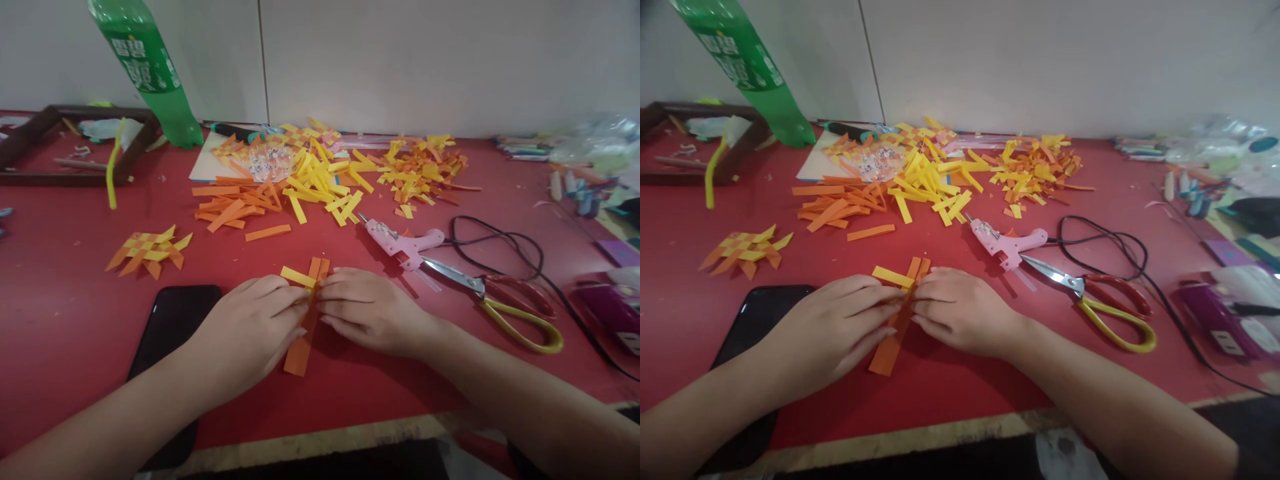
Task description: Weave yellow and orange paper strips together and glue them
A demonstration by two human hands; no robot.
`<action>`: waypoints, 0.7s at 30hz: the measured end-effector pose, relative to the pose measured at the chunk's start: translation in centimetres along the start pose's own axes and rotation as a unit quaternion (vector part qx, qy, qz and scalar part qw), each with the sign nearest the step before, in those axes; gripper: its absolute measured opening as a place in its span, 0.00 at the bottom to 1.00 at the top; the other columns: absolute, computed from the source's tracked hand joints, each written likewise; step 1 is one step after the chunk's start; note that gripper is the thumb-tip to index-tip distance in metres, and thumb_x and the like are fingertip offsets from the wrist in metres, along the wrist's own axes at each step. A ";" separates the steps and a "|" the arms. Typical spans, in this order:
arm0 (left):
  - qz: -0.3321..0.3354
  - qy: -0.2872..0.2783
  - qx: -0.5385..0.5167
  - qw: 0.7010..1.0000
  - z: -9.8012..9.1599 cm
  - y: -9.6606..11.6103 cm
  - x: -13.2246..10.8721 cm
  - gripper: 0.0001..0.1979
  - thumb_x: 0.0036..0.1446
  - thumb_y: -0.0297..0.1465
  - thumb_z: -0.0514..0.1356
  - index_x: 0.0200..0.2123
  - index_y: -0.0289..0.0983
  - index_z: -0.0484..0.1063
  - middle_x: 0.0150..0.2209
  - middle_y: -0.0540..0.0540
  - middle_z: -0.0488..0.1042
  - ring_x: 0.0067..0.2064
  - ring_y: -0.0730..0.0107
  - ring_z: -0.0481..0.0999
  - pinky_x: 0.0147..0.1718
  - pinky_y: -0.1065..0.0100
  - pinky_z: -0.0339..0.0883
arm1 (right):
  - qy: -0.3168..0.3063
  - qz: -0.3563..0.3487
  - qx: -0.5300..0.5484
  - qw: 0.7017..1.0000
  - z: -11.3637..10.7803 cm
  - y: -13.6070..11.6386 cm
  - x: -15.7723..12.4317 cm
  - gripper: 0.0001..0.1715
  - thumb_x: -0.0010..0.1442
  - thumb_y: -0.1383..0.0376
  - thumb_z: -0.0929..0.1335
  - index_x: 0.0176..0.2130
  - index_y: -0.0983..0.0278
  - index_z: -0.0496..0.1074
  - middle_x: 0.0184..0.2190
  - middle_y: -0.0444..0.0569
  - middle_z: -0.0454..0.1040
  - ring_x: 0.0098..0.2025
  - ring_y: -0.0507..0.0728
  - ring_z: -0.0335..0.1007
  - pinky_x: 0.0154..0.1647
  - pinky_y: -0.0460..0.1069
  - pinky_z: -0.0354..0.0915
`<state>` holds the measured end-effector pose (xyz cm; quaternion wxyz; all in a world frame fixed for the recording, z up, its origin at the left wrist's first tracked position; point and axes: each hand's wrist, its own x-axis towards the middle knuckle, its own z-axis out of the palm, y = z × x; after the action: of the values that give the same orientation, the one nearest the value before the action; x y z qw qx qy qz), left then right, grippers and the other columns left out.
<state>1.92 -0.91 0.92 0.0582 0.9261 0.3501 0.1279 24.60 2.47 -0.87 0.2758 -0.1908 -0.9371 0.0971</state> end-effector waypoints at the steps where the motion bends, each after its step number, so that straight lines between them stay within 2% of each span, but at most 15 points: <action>1: 0.008 0.003 0.011 1.000 0.1 0.0 -0.1 0.11 0.64 0.28 0.54 0.44 0.34 0.75 0.45 0.42 0.77 0.44 0.58 0.73 0.42 0.57 0.72 | -0.003 0.003 -0.002 1.000 0.0 0.0 0.0 0.09 0.65 0.67 0.66 0.39 0.66 0.77 0.38 0.48 0.81 0.46 0.56 0.75 0.54 0.55 0.70; 6: 0.054 0.016 0.090 0.994 0.2 0.3 -0.4 0.10 0.62 0.24 0.55 0.42 0.32 0.76 0.52 0.40 0.74 0.47 0.56 0.70 0.43 0.56 0.70 | -0.010 -0.001 -0.012 1.000 -0.1 0.0 -0.1 0.10 0.65 0.68 0.66 0.35 0.65 0.77 0.37 0.47 0.81 0.44 0.55 0.76 0.54 0.56 0.70; 11: 0.057 0.008 0.113 0.992 0.1 0.5 -0.4 0.13 0.61 0.23 0.55 0.47 0.30 0.74 0.53 0.40 0.72 0.47 0.56 0.68 0.44 0.56 0.68 | -0.009 -0.011 -0.021 1.000 -0.2 0.0 0.0 0.10 0.64 0.68 0.66 0.34 0.64 0.78 0.38 0.45 0.81 0.43 0.55 0.77 0.53 0.56 0.70; 17: 0.036 -0.010 0.102 0.994 0.1 0.5 -0.4 0.10 0.61 0.25 0.56 0.45 0.33 0.73 0.43 0.40 0.74 0.43 0.55 0.70 0.38 0.56 0.68 | -0.016 -0.001 -0.016 1.000 -0.3 -0.2 0.0 0.11 0.64 0.66 0.66 0.34 0.63 0.79 0.38 0.47 0.81 0.46 0.56 0.76 0.54 0.56 0.70; 21: 0.033 -0.002 0.088 0.996 0.1 0.4 -0.3 0.12 0.60 0.25 0.57 0.47 0.32 0.72 0.40 0.41 0.74 0.40 0.56 0.70 0.35 0.57 0.68 | -0.018 -0.001 -0.021 1.000 -0.3 -0.2 -0.1 0.11 0.64 0.66 0.66 0.33 0.63 0.79 0.38 0.47 0.81 0.45 0.56 0.76 0.55 0.56 0.70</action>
<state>1.98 -1.45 0.82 -0.0270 0.9388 0.3294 0.0968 24.76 2.27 -0.57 0.2546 -0.1942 -0.9439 0.0808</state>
